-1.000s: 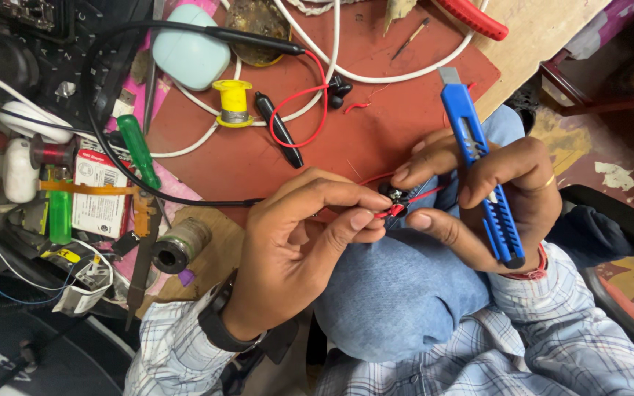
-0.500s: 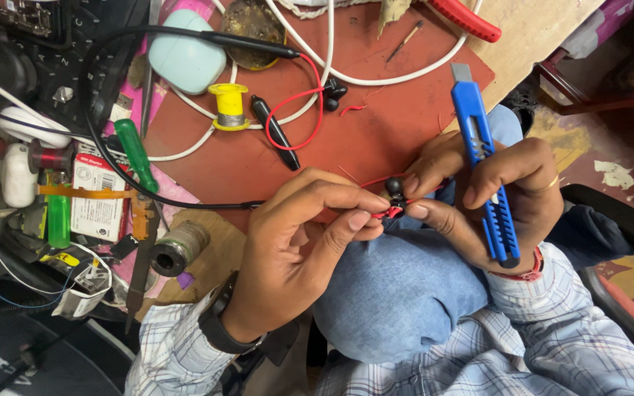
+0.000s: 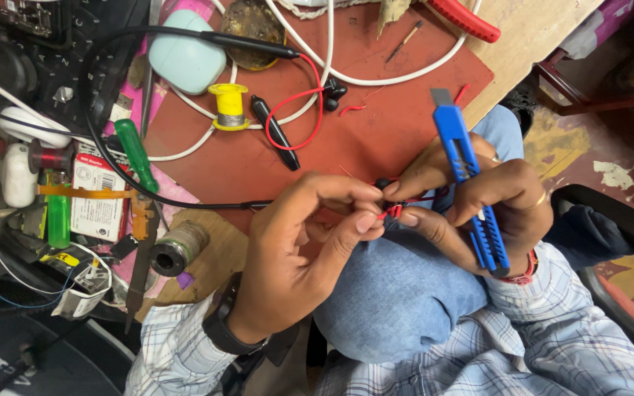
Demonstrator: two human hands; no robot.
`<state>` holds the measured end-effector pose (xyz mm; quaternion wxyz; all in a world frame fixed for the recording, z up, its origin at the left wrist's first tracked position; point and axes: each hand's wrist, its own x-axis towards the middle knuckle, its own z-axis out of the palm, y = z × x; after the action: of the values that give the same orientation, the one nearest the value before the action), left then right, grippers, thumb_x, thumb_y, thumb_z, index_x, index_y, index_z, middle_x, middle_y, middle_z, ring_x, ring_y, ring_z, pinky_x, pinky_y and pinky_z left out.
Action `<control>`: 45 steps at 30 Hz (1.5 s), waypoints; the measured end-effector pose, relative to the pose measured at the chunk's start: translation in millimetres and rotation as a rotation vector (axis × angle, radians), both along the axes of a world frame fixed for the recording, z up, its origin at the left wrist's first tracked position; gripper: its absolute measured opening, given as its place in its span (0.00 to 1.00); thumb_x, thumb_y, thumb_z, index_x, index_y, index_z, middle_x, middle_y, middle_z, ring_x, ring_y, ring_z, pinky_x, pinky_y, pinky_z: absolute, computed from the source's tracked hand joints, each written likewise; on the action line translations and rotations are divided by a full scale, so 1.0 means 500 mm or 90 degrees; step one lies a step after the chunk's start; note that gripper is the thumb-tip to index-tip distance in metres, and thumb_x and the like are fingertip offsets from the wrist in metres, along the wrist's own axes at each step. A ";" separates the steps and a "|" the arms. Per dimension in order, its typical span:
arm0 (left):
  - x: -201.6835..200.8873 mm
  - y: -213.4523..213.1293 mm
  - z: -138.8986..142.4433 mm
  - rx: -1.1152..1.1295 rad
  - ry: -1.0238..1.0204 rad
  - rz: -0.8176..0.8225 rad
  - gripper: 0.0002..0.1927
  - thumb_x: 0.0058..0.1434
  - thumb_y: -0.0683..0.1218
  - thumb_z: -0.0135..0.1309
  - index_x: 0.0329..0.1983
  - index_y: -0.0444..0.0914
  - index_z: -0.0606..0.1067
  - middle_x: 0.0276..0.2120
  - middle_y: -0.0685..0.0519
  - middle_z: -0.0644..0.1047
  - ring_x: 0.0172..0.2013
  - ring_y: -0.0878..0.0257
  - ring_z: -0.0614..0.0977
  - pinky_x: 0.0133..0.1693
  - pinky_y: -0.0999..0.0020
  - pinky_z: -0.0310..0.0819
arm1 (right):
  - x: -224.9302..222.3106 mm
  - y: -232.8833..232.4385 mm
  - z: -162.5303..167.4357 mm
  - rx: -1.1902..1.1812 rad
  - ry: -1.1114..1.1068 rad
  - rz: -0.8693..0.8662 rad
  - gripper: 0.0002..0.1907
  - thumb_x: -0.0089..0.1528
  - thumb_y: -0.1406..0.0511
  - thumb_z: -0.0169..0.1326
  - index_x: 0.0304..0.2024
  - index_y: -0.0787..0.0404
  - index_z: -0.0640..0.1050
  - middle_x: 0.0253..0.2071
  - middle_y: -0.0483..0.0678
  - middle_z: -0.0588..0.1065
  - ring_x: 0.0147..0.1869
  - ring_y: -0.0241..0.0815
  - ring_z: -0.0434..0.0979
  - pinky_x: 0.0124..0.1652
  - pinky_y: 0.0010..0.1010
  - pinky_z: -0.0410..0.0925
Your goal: The person uses a blue utility knife to carefully strip the red insulation from a thin wire attached to a small black electronic component. They repeatedly scrape and trim the wire end while holding the component steady, then place the component and knife on the workbench.
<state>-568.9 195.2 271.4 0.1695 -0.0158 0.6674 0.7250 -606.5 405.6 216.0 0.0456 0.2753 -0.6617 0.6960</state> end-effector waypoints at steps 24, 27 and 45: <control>-0.011 0.003 0.017 -0.139 0.228 -0.056 0.16 0.62 0.38 0.64 0.51 0.33 0.75 0.46 0.47 0.75 0.44 0.63 0.83 0.44 0.74 0.85 | 0.031 0.004 -0.014 -0.081 -0.083 -0.009 0.23 0.61 0.74 0.62 0.44 0.56 0.60 0.37 0.59 0.77 0.41 0.47 0.81 0.43 0.42 0.78; -0.010 0.000 0.014 -0.127 0.229 -0.041 0.12 0.70 0.37 0.63 0.53 0.35 0.75 0.49 0.51 0.78 0.48 0.65 0.86 0.47 0.77 0.86 | 0.035 0.011 -0.018 -0.112 -0.086 0.005 0.21 0.62 0.72 0.62 0.45 0.57 0.61 0.37 0.59 0.77 0.43 0.48 0.81 0.45 0.42 0.77; 0.012 -0.028 0.005 0.125 0.157 -0.073 0.09 0.75 0.33 0.55 0.56 0.34 0.73 0.55 0.49 0.71 0.55 0.65 0.78 0.57 0.72 0.81 | 0.013 0.071 0.013 0.426 0.134 -0.242 0.16 0.67 0.79 0.57 0.57 0.67 0.77 0.45 0.59 0.77 0.47 0.49 0.74 0.46 0.36 0.67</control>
<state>-563.0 181.4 274.0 0.1284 0.1278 0.6089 0.7722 -600.2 441.1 222.8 0.1492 0.2174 -0.8828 0.3887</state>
